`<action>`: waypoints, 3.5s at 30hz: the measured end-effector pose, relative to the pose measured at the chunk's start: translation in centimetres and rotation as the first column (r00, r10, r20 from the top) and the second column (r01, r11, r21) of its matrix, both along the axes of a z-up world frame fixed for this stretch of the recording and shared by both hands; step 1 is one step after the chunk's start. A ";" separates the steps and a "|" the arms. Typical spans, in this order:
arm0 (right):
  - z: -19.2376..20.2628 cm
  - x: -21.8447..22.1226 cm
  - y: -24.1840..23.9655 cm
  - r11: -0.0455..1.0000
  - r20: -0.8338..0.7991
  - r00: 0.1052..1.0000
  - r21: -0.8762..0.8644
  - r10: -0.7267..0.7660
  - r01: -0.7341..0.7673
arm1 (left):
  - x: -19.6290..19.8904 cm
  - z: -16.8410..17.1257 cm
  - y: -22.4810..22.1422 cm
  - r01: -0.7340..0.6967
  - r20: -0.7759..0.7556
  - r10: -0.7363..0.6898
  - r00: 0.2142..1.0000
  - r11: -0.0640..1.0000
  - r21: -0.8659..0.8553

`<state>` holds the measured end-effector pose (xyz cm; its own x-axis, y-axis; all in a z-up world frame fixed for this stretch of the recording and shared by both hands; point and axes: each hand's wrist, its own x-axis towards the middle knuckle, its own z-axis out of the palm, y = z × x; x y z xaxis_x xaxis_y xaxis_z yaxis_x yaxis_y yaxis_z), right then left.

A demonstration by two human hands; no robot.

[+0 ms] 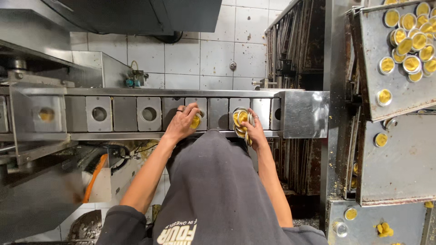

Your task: The person places small yellow tarts into slots on a conveyor belt by hand, then gathers empty metal tart molds from a tray and places them into the conveyor belt slots.

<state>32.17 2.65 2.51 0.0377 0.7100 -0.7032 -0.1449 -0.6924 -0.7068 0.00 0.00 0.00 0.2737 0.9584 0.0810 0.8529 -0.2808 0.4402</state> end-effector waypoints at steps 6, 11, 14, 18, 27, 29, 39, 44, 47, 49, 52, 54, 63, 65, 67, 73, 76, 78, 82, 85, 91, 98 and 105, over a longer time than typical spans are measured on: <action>-2.9 -0.6 -0.4 0.992 -0.018 0.992 -0.017 0.125 -0.125 | -2.9 -2.2 -2.3 -0.101 0.046 0.093 0.995 0.968 0.228; 1.3 -2.3 -0.8 0.991 -0.059 0.990 -0.025 0.126 -0.128 | -5.5 -2.8 -3.0 -0.182 0.149 0.195 0.969 0.979 -0.093; 2.1 -1.7 -0.6 0.992 -0.035 0.992 -0.022 0.120 -0.121 | -7.7 -1.8 -3.6 -0.203 0.256 0.277 0.926 0.938 -0.282; 1.4 -0.9 -0.3 0.987 -0.009 0.987 -0.011 0.161 -0.161 | -9.6 7.1 -3.2 -0.203 0.242 0.381 0.892 0.818 -0.538; 0.8 -2.6 -0.6 0.966 0.012 0.966 0.005 0.257 -0.257 | -12.3 3.1 -3.4 -0.185 -0.236 0.032 0.971 0.728 -0.660; 0.9 -2.8 -0.8 0.974 0.002 0.974 -0.002 0.226 -0.226 | -13.7 1.0 -4.2 -0.236 -0.271 0.062 0.961 0.696 -0.678; -1.0 -1.8 -0.5 0.994 0.144 0.984 -0.054 0.107 -0.100 | -8.2 9.5 -5.1 -0.245 -0.264 0.082 0.961 0.697 -0.674; -4.1 -2.8 1.2 0.982 0.113 0.976 0.020 0.187 -0.190 | -2.6 8.4 -4.2 -0.118 -0.246 -0.061 0.967 0.750 -0.651; -5.0 -3.4 1.5 0.972 0.120 0.965 0.008 0.232 -0.235 | -3.6 4.7 -4.5 -0.183 -0.275 0.001 0.961 0.748 -0.638; -7.4 -3.3 1.8 0.968 0.117 0.962 0.002 0.248 -0.250 | -4.4 3.9 -4.9 -0.209 -0.301 0.013 0.953 0.748 -0.630; -6.5 -4.1 1.5 0.956 0.129 0.947 -0.030 0.294 -0.293 | -5.3 4.3 -5.6 -0.248 -0.324 0.050 0.945 0.755 -0.606; -5.8 -4.8 1.6 0.946 0.145 0.935 -0.045 0.323 -0.320 | -5.7 5.0 -5.9 -0.263 -0.322 0.078 0.944 0.769 -0.583; -2.4 -6.3 0.7 0.898 0.122 0.896 0.054 0.427 -0.436 | -1.8 7.0 -4.0 -0.158 -0.138 0.094 0.986 0.791 -0.591; -1.5 -6.3 0.5 0.882 0.126 0.882 0.071 0.455 -0.465 | -0.7 7.9 -2.9 -0.130 -0.090 0.095 0.991 0.806 -0.578; -3.7 -5.3 0.3 0.917 0.096 0.919 0.080 0.384 -0.391 | -0.4 5.3 -2.7 -0.140 -0.086 0.111 0.990 0.813 -0.566; -2.8 -2.6 -0.8 0.971 0.056 0.983 0.155 0.176 -0.183 | -1.2 -1.8 -2.7 -0.193 0.183 0.314 0.932 0.853 -0.484; -2.6 -1.2 -1.0 0.983 0.044 0.995 0.154 0.093 -0.099 | -2.6 -0.4 -2.8 -0.286 0.353 0.467 0.810 0.842 -0.457; -2.5 -0.4 -1.5 0.988 0.052 0.997 0.142 0.059 -0.065 | -3.3 1.0 -3.0 -0.350 0.393 0.538 0.746 0.818 -0.455; -3.0 0.1 -1.4 0.987 0.034 0.999 0.158 0.005 -0.010 | -5.3 2.3 -2.8 -0.393 0.426 0.562 0.709 0.816 -0.423; -3.7 -0.1 -1.2 0.989 0.012 1.000 0.146 0.002 -0.004 | -6.5 3.0 -2.8 -0.357 0.392 0.497 0.774 0.854 -0.378; -3.6 -0.1 -0.6 0.987 0.045 0.992 0.109 0.115 -0.119 | -7.9 1.8 -3.6 -0.311 0.115 0.361 0.926 0.897 -0.315; 0.6 -0.3 2.2 0.957 0.132 0.964 0.147 0.233 -0.251 | -10.9 2.3 -5.1 -0.330 0.237 0.427 0.873 0.873 -0.359; -0.7 -0.7 2.2 0.966 0.064 0.971 0.099 0.232 -0.237 | -14.3 4.9 -7.2 -0.350 0.222 0.483 0.847 0.821 -0.452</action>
<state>31.44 4.88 1.85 -0.1042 0.7732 -0.6255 0.0514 -0.6239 -0.7798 -14.28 -7.15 4.88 -0.1359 0.9434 -0.3024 0.6441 0.3161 0.6966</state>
